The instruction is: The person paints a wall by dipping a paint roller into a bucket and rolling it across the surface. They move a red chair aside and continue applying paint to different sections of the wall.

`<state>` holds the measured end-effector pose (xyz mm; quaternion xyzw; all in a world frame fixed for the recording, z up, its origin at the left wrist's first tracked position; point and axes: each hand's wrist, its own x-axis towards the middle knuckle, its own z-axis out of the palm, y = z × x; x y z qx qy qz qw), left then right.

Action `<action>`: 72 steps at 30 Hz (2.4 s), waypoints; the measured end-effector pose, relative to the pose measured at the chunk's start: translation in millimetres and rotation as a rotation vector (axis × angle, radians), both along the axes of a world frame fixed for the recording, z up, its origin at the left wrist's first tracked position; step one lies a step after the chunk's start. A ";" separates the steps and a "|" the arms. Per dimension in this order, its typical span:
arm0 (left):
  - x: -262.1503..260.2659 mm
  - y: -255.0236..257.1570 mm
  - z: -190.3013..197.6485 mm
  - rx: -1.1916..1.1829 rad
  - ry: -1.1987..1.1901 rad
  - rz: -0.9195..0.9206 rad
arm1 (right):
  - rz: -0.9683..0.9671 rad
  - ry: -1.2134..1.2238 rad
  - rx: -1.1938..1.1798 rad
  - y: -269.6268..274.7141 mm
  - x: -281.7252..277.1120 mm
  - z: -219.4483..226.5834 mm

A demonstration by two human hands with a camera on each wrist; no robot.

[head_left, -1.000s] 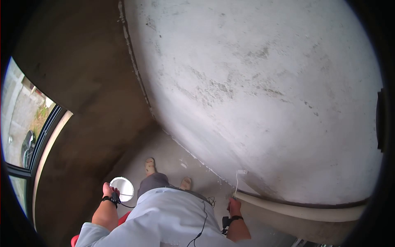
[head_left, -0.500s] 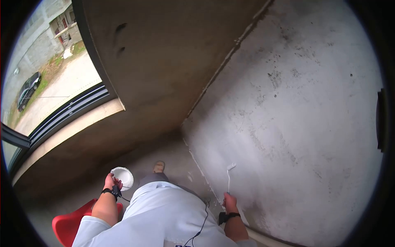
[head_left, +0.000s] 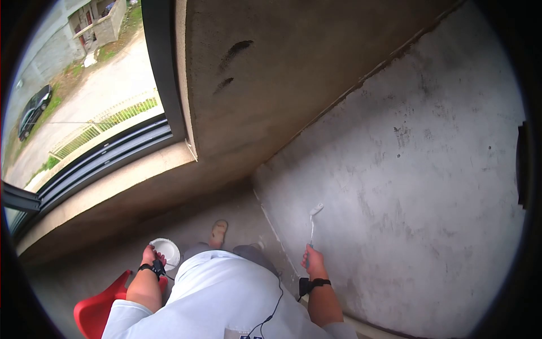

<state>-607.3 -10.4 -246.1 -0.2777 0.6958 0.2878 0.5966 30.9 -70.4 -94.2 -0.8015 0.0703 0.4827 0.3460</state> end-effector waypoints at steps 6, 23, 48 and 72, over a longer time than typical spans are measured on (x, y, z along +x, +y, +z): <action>-9.0 15.9 7.0 -0.048 0.017 -0.155 | -0.126 0.053 0.105 -47.0 -4.5 -11.5; 83.7 144.8 23.4 0.204 -0.012 -0.906 | -0.673 0.084 0.229 -252.9 -74.4 -43.5; 327.4 205.5 194.2 0.780 0.250 -2.048 | -1.499 0.341 0.456 -425.7 -243.0 -103.6; 341.1 250.9 295.2 1.344 -0.081 -2.578 | -0.470 -0.516 0.384 69.2 -200.3 172.8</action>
